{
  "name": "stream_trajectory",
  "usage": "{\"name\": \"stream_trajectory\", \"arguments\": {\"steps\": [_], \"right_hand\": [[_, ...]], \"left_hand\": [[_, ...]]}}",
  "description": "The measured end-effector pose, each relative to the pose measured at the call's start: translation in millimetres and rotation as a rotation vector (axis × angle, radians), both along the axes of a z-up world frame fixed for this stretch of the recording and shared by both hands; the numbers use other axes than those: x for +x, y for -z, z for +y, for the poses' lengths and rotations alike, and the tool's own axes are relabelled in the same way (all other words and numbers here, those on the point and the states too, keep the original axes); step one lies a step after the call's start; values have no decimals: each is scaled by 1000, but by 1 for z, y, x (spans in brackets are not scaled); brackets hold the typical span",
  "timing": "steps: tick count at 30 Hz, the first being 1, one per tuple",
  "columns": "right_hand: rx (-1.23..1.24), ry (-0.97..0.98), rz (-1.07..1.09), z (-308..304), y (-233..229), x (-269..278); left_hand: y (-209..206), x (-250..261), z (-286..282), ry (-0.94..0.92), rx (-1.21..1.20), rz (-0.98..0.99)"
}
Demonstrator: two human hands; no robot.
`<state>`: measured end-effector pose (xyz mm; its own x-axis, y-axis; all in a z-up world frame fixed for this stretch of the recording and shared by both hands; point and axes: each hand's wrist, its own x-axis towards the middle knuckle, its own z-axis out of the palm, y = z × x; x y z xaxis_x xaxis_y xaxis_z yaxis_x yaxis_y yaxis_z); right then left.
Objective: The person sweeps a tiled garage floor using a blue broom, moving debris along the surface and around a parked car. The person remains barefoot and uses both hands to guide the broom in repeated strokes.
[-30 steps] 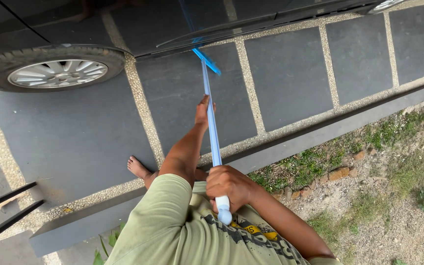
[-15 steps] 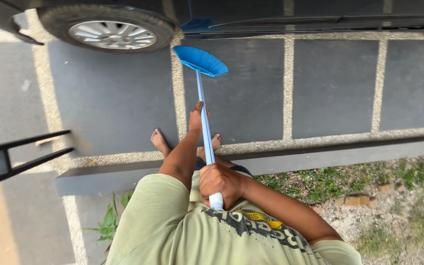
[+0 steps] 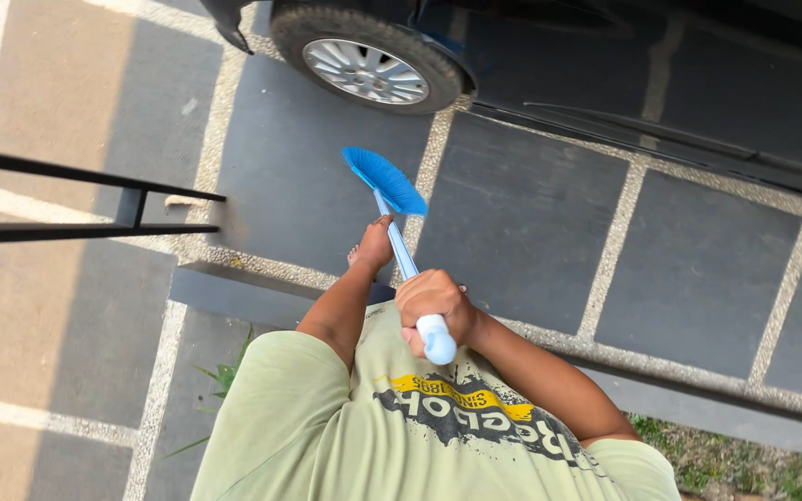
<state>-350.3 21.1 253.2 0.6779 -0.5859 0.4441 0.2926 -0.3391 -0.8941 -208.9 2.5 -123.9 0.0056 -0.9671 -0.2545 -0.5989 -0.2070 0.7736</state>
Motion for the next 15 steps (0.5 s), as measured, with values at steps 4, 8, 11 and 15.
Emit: {"name": "stream_trajectory", "arguments": {"steps": [4,8,11,15], "right_hand": [[91,13,-109,-8,2,16],[120,108,-223,-23,20,27],[180,201,-311,-31,35,30],[241,322,-408,-28,43,22]], "left_hand": [[0,53,7,-13,72,-81],[2,96,2,-63,59,-162],[1,122,-9,-141,35,-276],[-4,143,-15,-72,31,-428]]}}
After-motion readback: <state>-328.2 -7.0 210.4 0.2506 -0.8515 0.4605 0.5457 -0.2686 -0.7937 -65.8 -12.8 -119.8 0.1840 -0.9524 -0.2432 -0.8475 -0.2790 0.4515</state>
